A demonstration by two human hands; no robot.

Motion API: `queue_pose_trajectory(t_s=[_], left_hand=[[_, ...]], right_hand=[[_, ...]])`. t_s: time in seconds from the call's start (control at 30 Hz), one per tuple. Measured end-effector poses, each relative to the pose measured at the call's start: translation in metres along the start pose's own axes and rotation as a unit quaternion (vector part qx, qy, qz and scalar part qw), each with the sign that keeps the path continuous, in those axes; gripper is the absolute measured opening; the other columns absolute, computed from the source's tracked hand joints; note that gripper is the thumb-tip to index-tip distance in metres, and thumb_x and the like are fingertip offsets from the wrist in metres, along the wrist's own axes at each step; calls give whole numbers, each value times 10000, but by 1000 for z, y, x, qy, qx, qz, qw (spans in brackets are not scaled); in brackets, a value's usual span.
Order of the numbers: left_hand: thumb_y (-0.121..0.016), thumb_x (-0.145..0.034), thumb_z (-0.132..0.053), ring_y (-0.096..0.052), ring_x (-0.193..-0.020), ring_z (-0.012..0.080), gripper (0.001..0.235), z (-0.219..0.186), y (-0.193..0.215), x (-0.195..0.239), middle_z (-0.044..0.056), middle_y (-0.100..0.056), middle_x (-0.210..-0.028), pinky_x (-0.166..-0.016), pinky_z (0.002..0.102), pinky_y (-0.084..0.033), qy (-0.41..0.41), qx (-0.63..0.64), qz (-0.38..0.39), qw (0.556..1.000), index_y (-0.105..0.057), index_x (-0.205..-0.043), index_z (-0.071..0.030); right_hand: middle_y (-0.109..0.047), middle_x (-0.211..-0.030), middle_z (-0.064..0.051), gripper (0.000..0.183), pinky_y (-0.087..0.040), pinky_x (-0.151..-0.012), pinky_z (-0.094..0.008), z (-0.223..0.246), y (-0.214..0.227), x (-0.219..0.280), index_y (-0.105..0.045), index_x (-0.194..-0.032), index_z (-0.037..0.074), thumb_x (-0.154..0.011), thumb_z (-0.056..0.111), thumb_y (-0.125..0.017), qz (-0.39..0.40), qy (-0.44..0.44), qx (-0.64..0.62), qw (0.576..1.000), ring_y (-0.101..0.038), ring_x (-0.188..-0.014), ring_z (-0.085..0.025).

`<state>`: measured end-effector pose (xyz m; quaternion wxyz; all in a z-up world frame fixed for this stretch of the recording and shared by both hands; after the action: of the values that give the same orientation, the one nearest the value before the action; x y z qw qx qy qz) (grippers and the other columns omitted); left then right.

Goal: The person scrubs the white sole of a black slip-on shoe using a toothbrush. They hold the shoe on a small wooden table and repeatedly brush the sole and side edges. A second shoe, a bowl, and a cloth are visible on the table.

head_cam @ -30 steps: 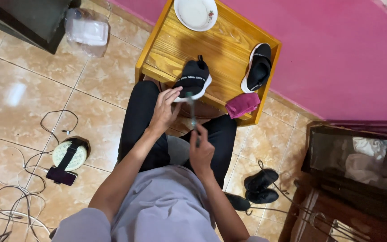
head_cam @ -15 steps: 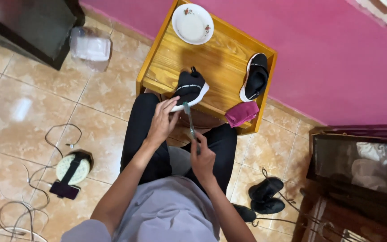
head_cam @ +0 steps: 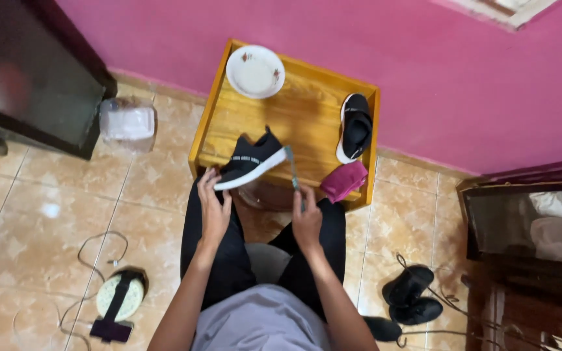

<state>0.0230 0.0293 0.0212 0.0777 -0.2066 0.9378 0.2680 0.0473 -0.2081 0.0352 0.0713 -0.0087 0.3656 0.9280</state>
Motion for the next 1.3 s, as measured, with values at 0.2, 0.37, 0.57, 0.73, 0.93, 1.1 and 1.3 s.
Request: queue_pose_trajectory(t_s=[0.2, 0.37, 0.57, 0.73, 0.93, 1.1, 1.3], left_hand=[[-524, -984, 35, -417, -1373, 422, 332, 9, -10, -4, 124, -379, -1395, -1063, 577, -473, 19, 1, 8, 1000, -415, -1277, -79], [-541, -965, 39, -427, -1364, 428, 338, 4, -14, -11, 136, -391, -1379, -1068, 582, -473, 12, -7, 10, 1000, -406, -1254, -73], [-553, -955, 47, -440, -1345, 446, 350, 9, -19, -9, 138, -404, -1344, -1062, 588, -466, -12, -11, -3, 1000, -404, -1248, -76], [-560, -936, 65, -454, -1323, 449, 365, 11, -22, -10, 137, -415, -1337, -1050, 590, -466, -34, -15, -3, 999, -429, -1241, -86], [-536, -948, 79, -442, -1331, 447, 360, 10, -21, -8, 134, -403, -1336, -1057, 597, -451, -39, -13, -4, 999, -421, -1240, -97], [-549, -943, 70, -455, -1321, 452, 358, 12, -21, -9, 138, -419, -1318, -1041, 600, -464, -36, -11, -11, 999, -424, -1237, -92], [-535, -943, 96, -445, -1309, 457, 365, 5, -18, -7, 163, -413, -1310, -1040, 607, -459, -48, -21, 2, 999, -424, -1244, -77]], right_hand=[[-644, -552, -119, 247, -450, -440, -338, -49, -35, -33, -607, -1251, 163, -1100, 298, -467, 26, -3, 9, 1000, -577, -391, -261], [-608, -497, -69, 218, -422, -410, -288, -37, -31, -19, -607, -1239, 207, -1101, 299, -467, 34, 9, 3, 999, -522, -342, -198], [-626, -571, -153, 271, -466, -493, -352, -59, -37, -20, -602, -1283, 191, -1104, 336, -458, 34, 13, 59, 998, -598, -461, -282], [-556, -457, -61, 202, -395, -417, -244, -41, -36, -4, -596, -1247, 212, -1102, 303, -489, 32, 68, 112, 991, -502, -328, -168], [-552, -481, -73, 197, -395, -432, -302, -37, -27, -24, -585, -1229, 205, -1107, 284, -451, 7, 24, 44, 999, -523, -360, -216], [-601, -510, -114, 181, -455, -465, -317, -23, -24, 6, -586, -1231, 239, -1096, 304, -484, 42, 45, 76, 995, -602, -405, -257], [-654, -605, -190, 211, -533, -559, -413, -24, -14, -15, -578, -1245, 203, -1102, 311, -467, 19, 23, 40, 999, -676, -523, -367]])
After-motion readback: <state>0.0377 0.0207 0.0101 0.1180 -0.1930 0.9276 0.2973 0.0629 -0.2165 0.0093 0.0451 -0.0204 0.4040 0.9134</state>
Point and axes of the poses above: each hand's wrist, its own x-axis away from the middle knuckle, its own y-axis out of the back of the hand, z = x × y, the point moved 4 cm from there along -x, towards the middle knuckle
